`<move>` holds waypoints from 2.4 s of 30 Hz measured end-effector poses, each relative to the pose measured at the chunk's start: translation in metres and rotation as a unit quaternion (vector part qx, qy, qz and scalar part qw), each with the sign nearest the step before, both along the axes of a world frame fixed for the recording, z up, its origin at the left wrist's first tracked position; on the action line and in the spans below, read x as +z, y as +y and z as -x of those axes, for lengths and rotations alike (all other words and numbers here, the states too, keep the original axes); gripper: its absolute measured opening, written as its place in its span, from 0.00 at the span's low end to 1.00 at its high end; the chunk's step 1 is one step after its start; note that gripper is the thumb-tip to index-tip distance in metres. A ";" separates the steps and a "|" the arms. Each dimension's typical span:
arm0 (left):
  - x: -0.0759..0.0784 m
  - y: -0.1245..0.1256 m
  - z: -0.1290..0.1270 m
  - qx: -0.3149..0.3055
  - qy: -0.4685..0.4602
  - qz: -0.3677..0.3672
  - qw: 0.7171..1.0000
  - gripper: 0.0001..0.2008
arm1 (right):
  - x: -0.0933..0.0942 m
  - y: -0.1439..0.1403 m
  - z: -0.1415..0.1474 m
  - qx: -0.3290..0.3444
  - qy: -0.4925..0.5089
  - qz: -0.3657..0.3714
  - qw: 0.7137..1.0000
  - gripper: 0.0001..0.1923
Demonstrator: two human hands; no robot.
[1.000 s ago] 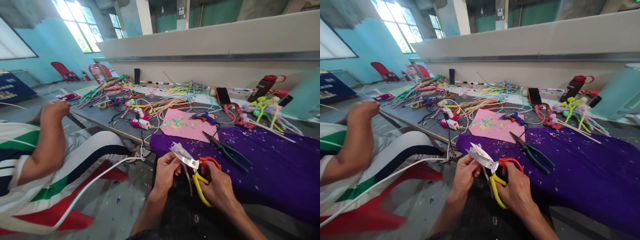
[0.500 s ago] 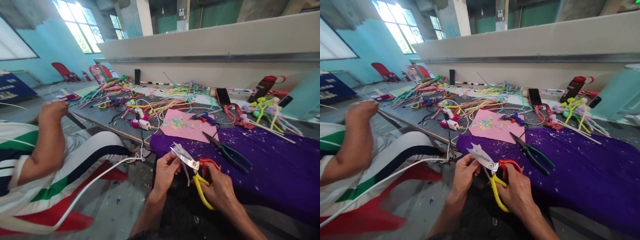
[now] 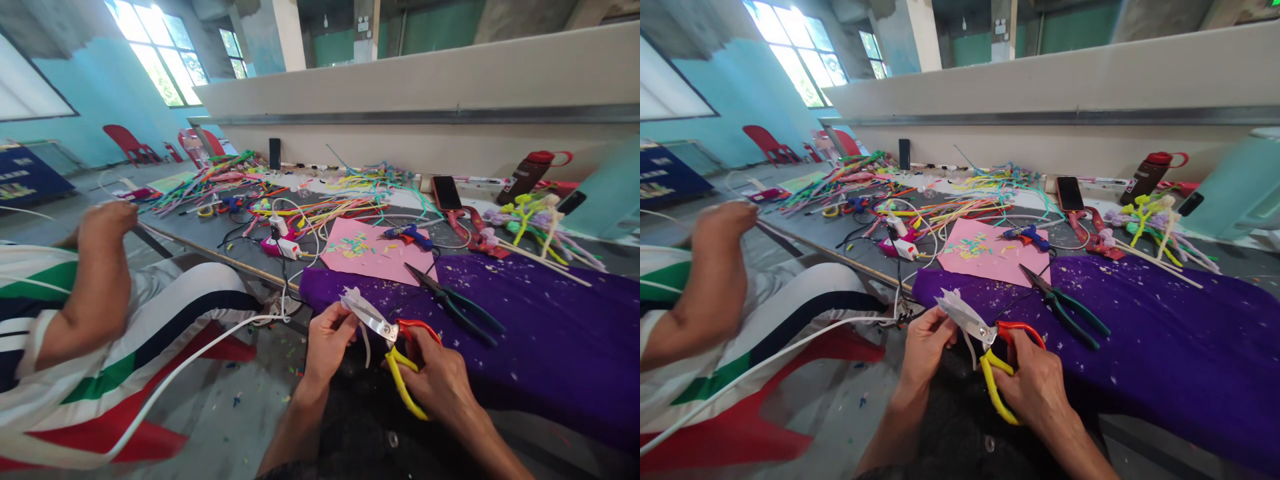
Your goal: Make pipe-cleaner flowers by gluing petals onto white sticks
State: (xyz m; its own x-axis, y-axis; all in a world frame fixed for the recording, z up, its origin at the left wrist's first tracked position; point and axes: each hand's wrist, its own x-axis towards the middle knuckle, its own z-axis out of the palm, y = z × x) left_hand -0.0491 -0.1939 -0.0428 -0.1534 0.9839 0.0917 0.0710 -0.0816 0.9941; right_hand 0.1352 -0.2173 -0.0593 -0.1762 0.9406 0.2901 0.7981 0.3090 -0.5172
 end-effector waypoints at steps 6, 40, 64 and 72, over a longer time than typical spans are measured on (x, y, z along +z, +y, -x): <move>-0.002 0.001 0.001 0.003 0.012 -0.004 1.000 0.10 | -0.002 0.000 -0.001 -0.001 0.003 -0.006 1.000 0.18; 0.003 0.003 0.005 -0.044 -0.238 0.049 0.969 0.07 | 0.011 -0.009 -0.008 0.001 0.052 0.144 0.988 0.15; -0.001 -0.002 0.001 -0.029 -0.158 0.040 0.986 0.09 | 0.005 -0.009 -0.003 0.022 0.013 0.063 0.998 0.17; -0.001 -0.002 0.000 -0.027 -0.151 0.045 0.987 0.09 | 0.001 -0.008 -0.005 0.049 0.020 0.066 0.996 0.17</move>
State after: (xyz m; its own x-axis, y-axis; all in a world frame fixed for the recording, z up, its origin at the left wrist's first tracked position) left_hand -0.0495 -0.1959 -0.0437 -0.1066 0.9936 -0.0377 -0.2313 0.0121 0.9728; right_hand 0.1397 -0.2253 -0.0587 -0.2600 0.9498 0.1739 0.7459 0.3119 -0.5886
